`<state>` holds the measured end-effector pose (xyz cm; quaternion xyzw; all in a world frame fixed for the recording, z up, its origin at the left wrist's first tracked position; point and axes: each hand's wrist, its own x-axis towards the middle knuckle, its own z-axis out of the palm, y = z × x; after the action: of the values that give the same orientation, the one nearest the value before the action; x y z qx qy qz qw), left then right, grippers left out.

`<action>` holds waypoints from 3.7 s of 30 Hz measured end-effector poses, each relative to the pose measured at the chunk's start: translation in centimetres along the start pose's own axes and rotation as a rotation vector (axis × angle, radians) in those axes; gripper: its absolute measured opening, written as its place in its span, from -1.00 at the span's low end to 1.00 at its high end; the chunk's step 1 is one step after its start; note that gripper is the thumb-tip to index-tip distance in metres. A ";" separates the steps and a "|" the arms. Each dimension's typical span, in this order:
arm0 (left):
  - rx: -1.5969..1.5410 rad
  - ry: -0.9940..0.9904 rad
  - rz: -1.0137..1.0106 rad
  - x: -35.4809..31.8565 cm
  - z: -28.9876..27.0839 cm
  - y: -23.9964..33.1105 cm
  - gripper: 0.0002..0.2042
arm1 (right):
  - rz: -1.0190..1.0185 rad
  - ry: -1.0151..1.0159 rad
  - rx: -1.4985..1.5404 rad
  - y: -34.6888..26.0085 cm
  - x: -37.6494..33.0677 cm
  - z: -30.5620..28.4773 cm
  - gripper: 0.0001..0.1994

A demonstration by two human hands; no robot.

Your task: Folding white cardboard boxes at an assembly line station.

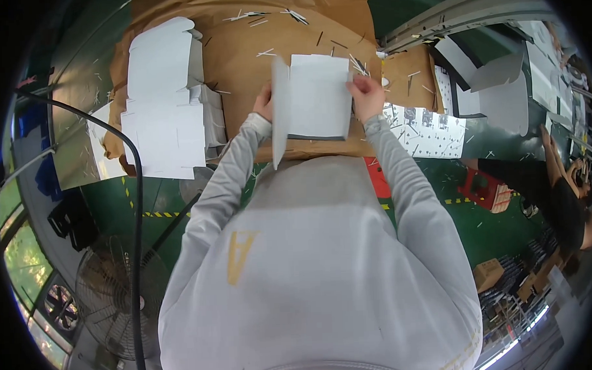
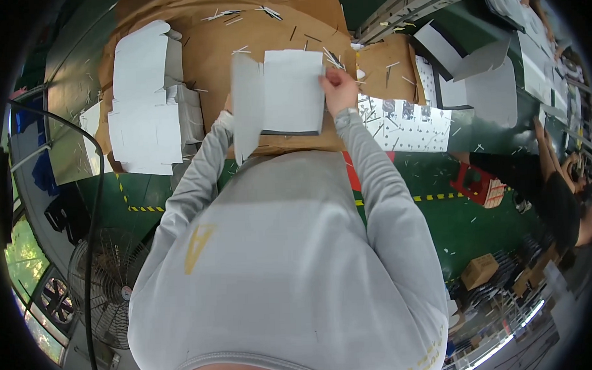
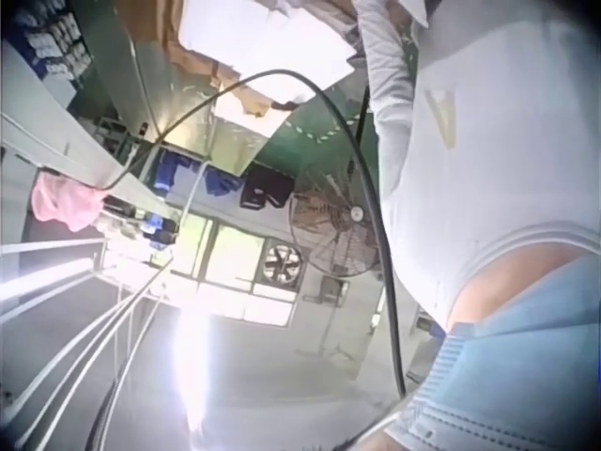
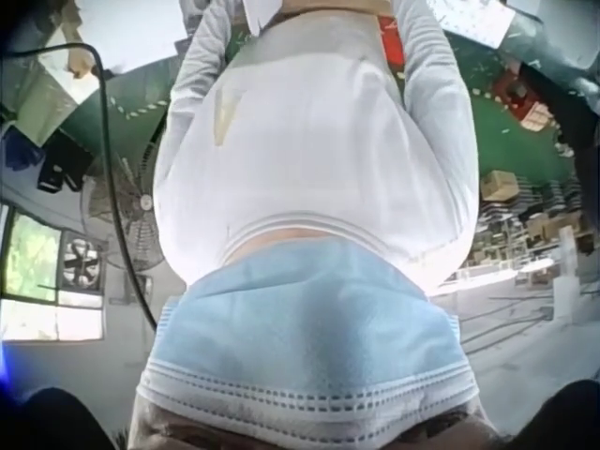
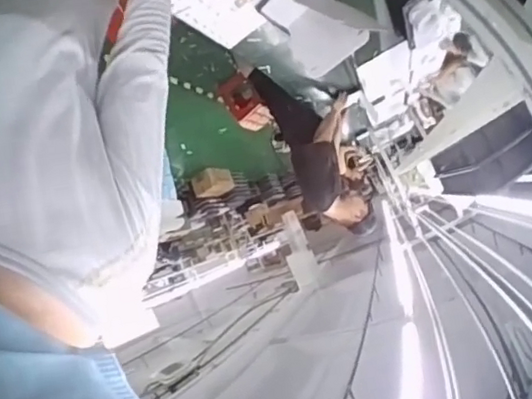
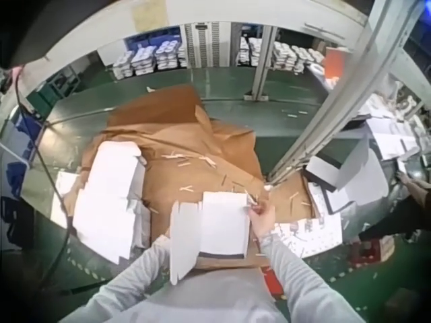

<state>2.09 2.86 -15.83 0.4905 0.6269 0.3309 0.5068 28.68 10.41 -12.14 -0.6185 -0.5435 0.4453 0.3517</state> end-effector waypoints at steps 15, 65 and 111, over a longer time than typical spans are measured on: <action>-0.180 0.060 0.169 0.3 3.1 0.6 -0.66 | -0.235 -0.434 -0.311 -0.2 -2.9 -2.1 -0.82; -0.629 -0.073 -0.104 2.3 3.6 -0.3 -0.51 | -0.646 -0.740 -0.687 -5.2 -1.4 -0.1 -0.64; -0.810 -0.039 0.148 2.1 4.3 -3.9 -0.75 | -0.260 -0.528 -0.787 -3.0 -4.6 -0.5 -0.57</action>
<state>5.09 3.32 -21.15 0.3013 0.3991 0.5772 0.6456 28.04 6.38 -8.38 -0.4975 -0.8138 0.3002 -0.0056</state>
